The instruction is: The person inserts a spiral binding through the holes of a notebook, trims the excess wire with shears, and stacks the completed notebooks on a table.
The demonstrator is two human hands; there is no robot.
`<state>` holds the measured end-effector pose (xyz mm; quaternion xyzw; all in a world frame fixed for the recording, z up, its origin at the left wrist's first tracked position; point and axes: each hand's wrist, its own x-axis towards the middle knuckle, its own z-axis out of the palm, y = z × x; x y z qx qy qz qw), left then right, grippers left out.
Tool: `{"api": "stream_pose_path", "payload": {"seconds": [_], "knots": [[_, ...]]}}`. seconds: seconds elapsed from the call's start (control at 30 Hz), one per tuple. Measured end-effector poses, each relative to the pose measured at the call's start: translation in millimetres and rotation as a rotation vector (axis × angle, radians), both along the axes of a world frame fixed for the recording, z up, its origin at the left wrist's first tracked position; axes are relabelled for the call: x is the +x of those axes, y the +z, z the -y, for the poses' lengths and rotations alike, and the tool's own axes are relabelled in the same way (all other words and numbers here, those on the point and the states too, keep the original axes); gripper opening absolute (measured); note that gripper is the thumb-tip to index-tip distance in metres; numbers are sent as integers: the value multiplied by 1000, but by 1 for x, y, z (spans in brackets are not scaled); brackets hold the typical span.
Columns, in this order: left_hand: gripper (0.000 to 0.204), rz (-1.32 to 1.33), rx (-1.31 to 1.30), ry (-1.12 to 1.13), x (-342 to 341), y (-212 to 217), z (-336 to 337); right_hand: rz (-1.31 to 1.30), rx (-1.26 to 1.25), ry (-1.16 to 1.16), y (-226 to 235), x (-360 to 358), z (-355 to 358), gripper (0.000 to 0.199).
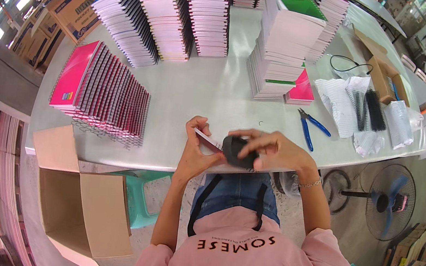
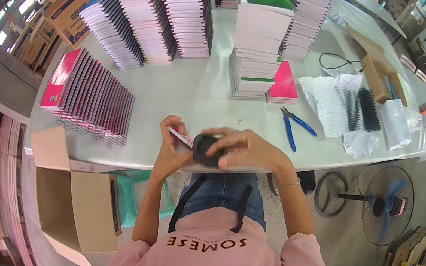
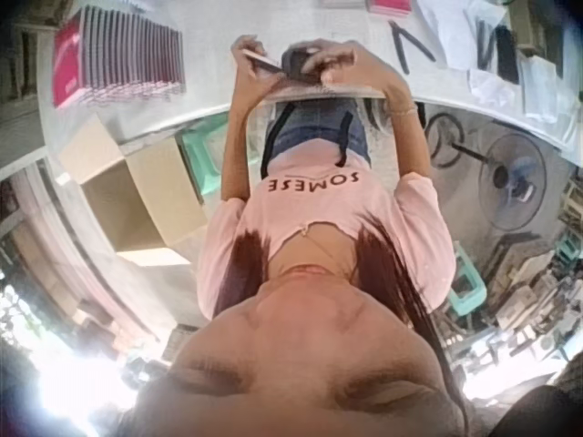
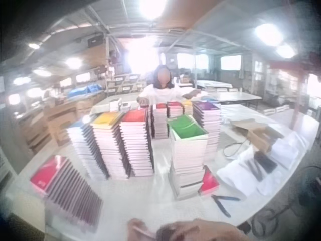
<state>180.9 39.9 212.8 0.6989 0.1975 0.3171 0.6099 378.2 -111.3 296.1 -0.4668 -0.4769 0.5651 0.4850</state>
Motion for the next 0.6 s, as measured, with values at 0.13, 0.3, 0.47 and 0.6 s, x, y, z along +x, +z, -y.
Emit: {"api": "stream_pose_path", "payload": {"seconds": [0.13, 0.3, 0.47, 0.6], "knots": [[103, 10, 27, -8, -5, -7, 2, 146, -101, -136, 8, -6, -3, 32], [105, -2, -42, -31, -3, -2, 3, 455, -44, -163, 16, -11, -10, 36], [107, -27, 10, -30, 1, -7, 7, -24, -43, -38, 0, -1, -4, 39], [103, -30, 3, -32, 0, 3, 6, 316, -230, -260, 13, -4, -15, 36]]}}
